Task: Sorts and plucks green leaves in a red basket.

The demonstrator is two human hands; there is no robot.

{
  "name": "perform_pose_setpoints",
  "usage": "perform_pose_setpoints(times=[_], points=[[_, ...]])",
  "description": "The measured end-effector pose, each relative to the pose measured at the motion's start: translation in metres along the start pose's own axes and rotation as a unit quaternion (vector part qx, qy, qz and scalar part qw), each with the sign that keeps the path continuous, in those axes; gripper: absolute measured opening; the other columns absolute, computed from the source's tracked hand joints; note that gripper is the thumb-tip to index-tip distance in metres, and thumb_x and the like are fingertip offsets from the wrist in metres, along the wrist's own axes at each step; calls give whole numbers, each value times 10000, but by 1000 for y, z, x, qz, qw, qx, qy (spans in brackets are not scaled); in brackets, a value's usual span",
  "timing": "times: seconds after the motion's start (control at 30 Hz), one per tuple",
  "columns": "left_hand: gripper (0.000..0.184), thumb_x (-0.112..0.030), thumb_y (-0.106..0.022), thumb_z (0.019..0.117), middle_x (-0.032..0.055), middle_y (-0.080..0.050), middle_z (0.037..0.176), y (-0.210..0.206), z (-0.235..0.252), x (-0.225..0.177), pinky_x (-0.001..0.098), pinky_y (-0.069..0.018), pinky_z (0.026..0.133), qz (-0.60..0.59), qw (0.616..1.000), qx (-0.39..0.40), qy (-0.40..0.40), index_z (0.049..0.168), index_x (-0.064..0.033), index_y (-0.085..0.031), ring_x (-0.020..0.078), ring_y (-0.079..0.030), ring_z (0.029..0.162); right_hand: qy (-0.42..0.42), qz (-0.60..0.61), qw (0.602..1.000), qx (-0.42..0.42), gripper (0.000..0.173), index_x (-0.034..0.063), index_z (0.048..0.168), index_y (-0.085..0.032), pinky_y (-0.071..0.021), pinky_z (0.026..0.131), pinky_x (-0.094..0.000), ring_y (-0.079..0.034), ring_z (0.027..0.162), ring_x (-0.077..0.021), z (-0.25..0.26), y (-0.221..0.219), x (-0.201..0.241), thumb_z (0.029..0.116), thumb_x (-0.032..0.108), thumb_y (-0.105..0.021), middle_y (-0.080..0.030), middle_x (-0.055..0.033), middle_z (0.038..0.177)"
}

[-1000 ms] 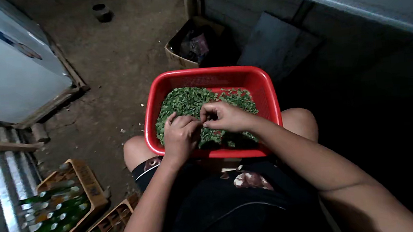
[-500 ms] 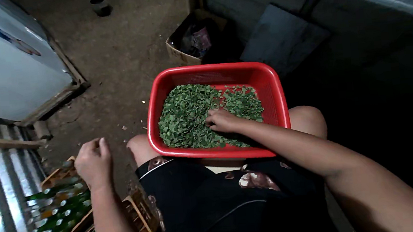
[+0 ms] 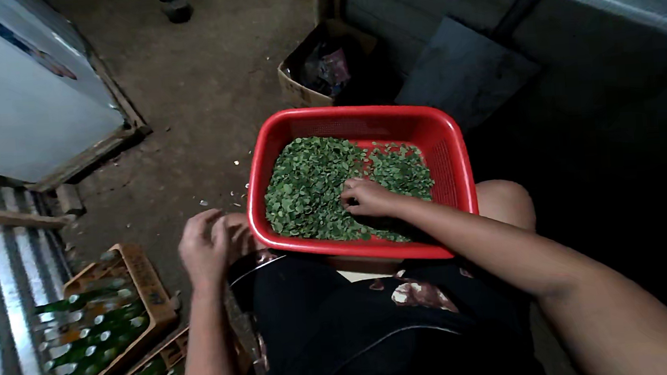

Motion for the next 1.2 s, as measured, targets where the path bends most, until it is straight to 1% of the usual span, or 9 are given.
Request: perform_pose_setpoints(times=[0.13, 0.23, 0.33, 0.47, 0.6, 0.9, 0.97, 1.1, 1.2], points=[[250, -163, -632, 975, 181, -711, 1180, -63, -7, -74, 474, -538, 1004, -96, 985, 106, -97, 1099, 29, -733, 285, -680, 1135, 1, 58, 998, -17, 158, 17, 1025, -755, -473, 996, -552, -600, 1133, -364, -17, 19, 17, 946, 140, -697, -662, -195, 1127], [263, -202, -633, 995, 143, -719, 1195, -102, -13, -114, 443, -525, 1031, -131, 964, 208, -97, 1125, -2, -742, 247, -674, 1160, 7, 94, 995, -36, 166, 18, 1028, -746, -496, 963, -536, -617, 1098, -332, -33, 29, 29, 953, 158, -694, -657, -183, 1132], [290, -227, -665, 981, 140, -734, 1144, -126, -15, -138, 420, -532, 1016, -163, 951, 258, -57, 1144, 3, -733, 226, -695, 1104, 5, 117, 992, -45, 179, 4, 1046, -738, -490, 970, -506, -614, 1086, -309, -46, 37, 38, 965, 151, -676, -654, -181, 1121], [218, -171, -728, 931, 98, -749, 991, -138, -18, -153, 318, -580, 907, -217, 943, 249, -36, 1040, 17, -726, 129, -722, 928, 22, 122, 988, -91, 180, 15, 1019, -745, -508, 935, -489, -628, 1054, -285, -60, 46, 45, 966, 169, -668, -668, -162, 1083], [159, -103, -717, 917, 77, -747, 944, -140, -16, -161, 247, -583, 854, -238, 942, 233, -36, 1017, 20, -721, 68, -712, 858, 17, 123, 987, -106, 184, 15, 1025, -739, -505, 921, -506, -632, 1047, -292, -67, 49, 46, 972, 164, -646, -667, -159, 1086], [202, -94, -665, 903, 64, -733, 899, -146, -17, -168, 250, -586, 784, -223, 945, 239, -14, 1061, 31, -688, 60, -698, 786, 11, 137, 984, -113, 185, -17, 1008, -724, -495, 931, -499, -630, 1046, -306, -74, 48, 46, 973, 132, -620, -667, -180, 1061], [216, -90, -661, 892, 52, -721, 885, -149, -16, -170, 250, -580, 779, -226, 942, 247, -6, 1071, 30, -668, 58, -688, 777, 4, 162, 981, -103, 183, -24, 1013, -711, -499, 912, -480, -630, 1021, -282, -74, 47, 44, 970, 125, -616, -660, -175, 1066], [223, -73, -655, 897, 56, -708, 897, -148, -10, -167, 248, -577, 758, -244, 935, 257, 22, 1090, 37, -654, 58, -675, 771, -32, 263, 961, -75, 143, -41, 1003, -664, -505, 864, -347, -606, 947, -166, -76, 46, 33, 983, 90, -610, -636, -148, 1082], [212, -73, -660, 916, 99, -711, 956, -138, -1, -155, 291, -581, 789, -210, 947, 241, 22, 1093, 44, -669, 103, -687, 817, -40, 266, 954, -131, 130, -43, 1005, -676, -528, 859, -373, -629, 934, -181, -90, 60, 15, 984, 73, -623, -653, -146, 1039]])
Point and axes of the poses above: each hand's wrist, its own z-axis towards the middle knuckle, its own y-axis out of the back of the hand, x = y × z, the point moved 8 cm from there along z, towards the middle knuckle
